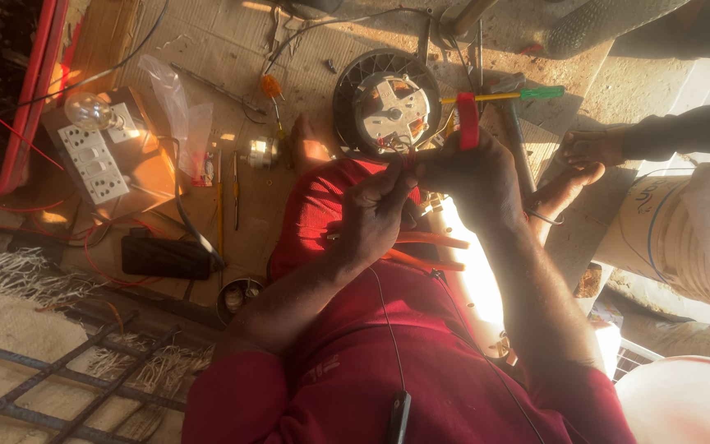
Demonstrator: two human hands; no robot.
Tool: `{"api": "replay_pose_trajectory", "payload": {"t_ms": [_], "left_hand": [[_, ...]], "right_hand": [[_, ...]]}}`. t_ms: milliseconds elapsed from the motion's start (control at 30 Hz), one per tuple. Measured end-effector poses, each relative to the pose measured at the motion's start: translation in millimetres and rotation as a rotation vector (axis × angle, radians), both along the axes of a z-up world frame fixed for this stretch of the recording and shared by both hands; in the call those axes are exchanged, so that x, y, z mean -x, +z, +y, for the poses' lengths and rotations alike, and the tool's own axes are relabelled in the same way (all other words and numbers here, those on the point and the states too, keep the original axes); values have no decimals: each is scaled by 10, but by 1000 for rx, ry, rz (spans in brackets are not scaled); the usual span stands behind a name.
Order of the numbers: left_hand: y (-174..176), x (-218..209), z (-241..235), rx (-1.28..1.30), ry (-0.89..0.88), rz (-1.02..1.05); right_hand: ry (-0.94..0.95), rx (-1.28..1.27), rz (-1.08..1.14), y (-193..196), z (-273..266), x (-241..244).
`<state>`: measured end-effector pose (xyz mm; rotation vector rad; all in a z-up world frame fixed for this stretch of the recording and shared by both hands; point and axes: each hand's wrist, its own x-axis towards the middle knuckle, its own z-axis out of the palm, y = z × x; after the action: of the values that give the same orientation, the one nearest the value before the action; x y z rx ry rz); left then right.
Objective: The person is repairing a fan motor by hand, twisting wires together and wrapping them with red electrical tape. The person works on the exposed motor assembly, securing connections and insulating them.
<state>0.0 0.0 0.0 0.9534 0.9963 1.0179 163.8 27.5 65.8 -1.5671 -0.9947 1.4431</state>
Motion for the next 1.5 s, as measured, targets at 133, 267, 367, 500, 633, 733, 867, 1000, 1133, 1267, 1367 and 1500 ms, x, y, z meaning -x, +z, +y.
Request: {"api": "replay_pose_trajectory", "payload": {"t_ms": [133, 267, 367, 500, 633, 733, 867, 1000, 1133, 1267, 1367, 1500], "left_hand": [[-14, 39, 107, -9, -24, -9], [5, 44, 154, 46, -95, -14], [32, -7, 121, -86, -145, 103], [21, -72, 134, 36, -187, 12], [-25, -160, 204, 121, -136, -218], [-69, -235, 306, 101, -127, -163], [-86, -206, 559, -398, -102, 184], [74, -117, 882, -299, -200, 355], [355, -1, 1097, -487, -163, 578], [498, 72, 1207, -975, -127, 401], [471, 50, 1270, -932, -494, 428], [297, 47, 1260, -646, -680, 506]], "right_hand": [[106, -7, 21, 113, 110, -52], [24, -85, -71, 266, 171, -47], [72, -27, -182, 307, 129, 52], [18, -60, -434, 230, 14, 180], [-104, -179, -515, 109, -146, 152], [-164, -199, -472, -29, -200, 116], [-222, -177, 115, -208, -192, -5], [-172, -108, 263, -340, -159, -74], [-113, -143, 33, -407, -118, -77], [-92, -149, 87, -372, -61, -132], [7, -124, -55, -258, 5, -200], [192, -155, -289, -114, 216, -374]]}}
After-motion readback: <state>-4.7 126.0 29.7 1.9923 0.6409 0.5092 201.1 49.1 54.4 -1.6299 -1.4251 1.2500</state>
